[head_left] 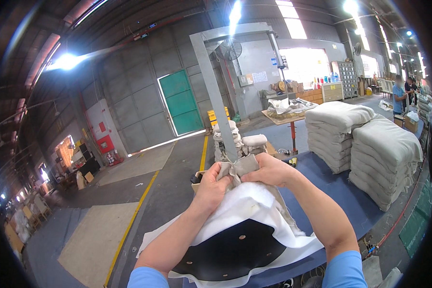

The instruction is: The person wraps a white fabric cover around a cushion base, folds and tucks the edges, and uses a staple gun to secure the fabric. The person repeats this process on multiple cushions, stacking completed units on the table.

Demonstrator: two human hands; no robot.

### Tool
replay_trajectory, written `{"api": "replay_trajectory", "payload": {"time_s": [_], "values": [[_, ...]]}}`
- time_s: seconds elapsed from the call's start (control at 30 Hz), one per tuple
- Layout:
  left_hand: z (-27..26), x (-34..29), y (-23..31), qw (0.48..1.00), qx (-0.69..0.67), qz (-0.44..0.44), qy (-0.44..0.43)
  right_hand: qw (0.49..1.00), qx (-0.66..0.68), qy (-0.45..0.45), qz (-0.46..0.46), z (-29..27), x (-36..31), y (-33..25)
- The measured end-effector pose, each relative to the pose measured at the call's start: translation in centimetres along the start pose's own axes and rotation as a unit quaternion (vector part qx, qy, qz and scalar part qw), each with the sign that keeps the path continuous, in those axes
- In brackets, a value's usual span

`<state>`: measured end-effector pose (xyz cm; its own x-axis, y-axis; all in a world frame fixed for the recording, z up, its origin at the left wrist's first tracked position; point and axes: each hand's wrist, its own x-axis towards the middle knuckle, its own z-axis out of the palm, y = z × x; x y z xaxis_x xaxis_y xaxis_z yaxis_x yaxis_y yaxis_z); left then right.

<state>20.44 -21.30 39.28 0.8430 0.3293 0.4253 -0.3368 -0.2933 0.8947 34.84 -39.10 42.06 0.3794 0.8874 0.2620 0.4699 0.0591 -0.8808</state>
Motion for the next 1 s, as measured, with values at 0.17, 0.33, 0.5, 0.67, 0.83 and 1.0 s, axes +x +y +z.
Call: {"api": "replay_trajectory", "payload": {"time_s": [0.17, 0.33, 0.5, 0.67, 0.83, 1.0], "values": [[-0.1, 0.4, -0.5, 0.999, -0.048, -0.005, -0.003, 0.999, 0.031, 0.034, -0.004, 0.3, 0.6, 1.7], [0.0, 0.5, -0.5, 0.994, -0.107, -0.018, -0.002, 0.983, 0.179, -0.010, 0.024, 0.5, 0.9, 2.3], [0.1, 0.5, -0.7, 0.995, -0.101, -0.023, 0.006, 0.980, 0.194, -0.040, 0.029, 0.7, 0.4, 1.3], [0.4, 0.5, -0.8, 0.997, -0.067, -0.016, 0.034, 0.990, 0.138, 0.000, 0.004, 1.5, 1.0, 1.5], [0.4, 0.4, -0.8, 0.999, -0.001, 0.020, 0.026, 0.992, -0.001, 0.105, -0.076, 1.4, 1.5, 2.8], [0.1, 0.2, -0.2, 1.000, 0.015, -0.020, -0.016, 0.973, -0.004, 0.189, -0.130, 2.8, 1.2, 3.4]]}}
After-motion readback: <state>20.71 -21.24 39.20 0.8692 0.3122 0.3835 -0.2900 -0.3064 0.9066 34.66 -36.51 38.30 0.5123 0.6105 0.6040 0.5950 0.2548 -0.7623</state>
